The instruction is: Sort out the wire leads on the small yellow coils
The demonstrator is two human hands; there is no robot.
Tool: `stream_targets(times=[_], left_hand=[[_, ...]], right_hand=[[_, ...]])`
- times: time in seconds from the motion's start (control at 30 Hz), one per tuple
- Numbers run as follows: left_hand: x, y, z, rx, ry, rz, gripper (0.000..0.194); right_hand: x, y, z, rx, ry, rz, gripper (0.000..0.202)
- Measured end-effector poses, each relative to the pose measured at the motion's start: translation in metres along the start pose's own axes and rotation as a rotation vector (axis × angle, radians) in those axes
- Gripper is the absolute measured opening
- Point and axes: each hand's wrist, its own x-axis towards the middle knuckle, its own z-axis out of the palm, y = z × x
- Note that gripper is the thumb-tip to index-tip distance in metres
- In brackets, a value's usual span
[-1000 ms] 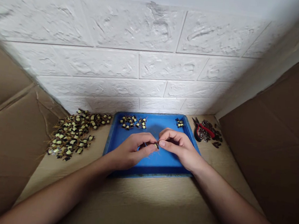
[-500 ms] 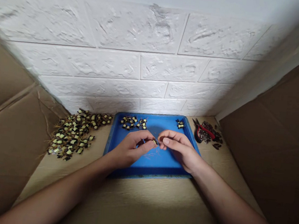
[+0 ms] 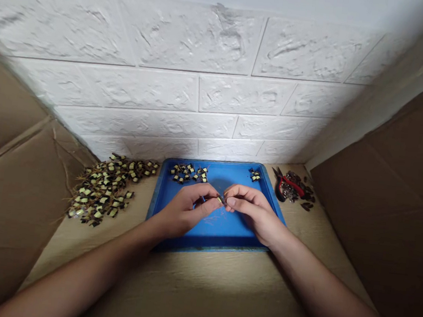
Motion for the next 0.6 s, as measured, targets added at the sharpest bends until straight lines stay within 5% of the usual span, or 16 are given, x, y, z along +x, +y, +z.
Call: stream_targets(times=[0.37, 0.6], left_hand=[[-0.0025, -0.0021, -0.0011, -0.166, -0.033, -0.086, 0.033], [-0.0032, -0.0043, -0.0017, -0.184, -0.011, -0.112, 0.033]], right_hand=[[-0.0033, -0.0038, 0.0041, -0.283, 0.047, -0.164, 0.013], [-0.0075, -0.0035, 0.0075, -0.570, 0.204, -0.402, 0.013]])
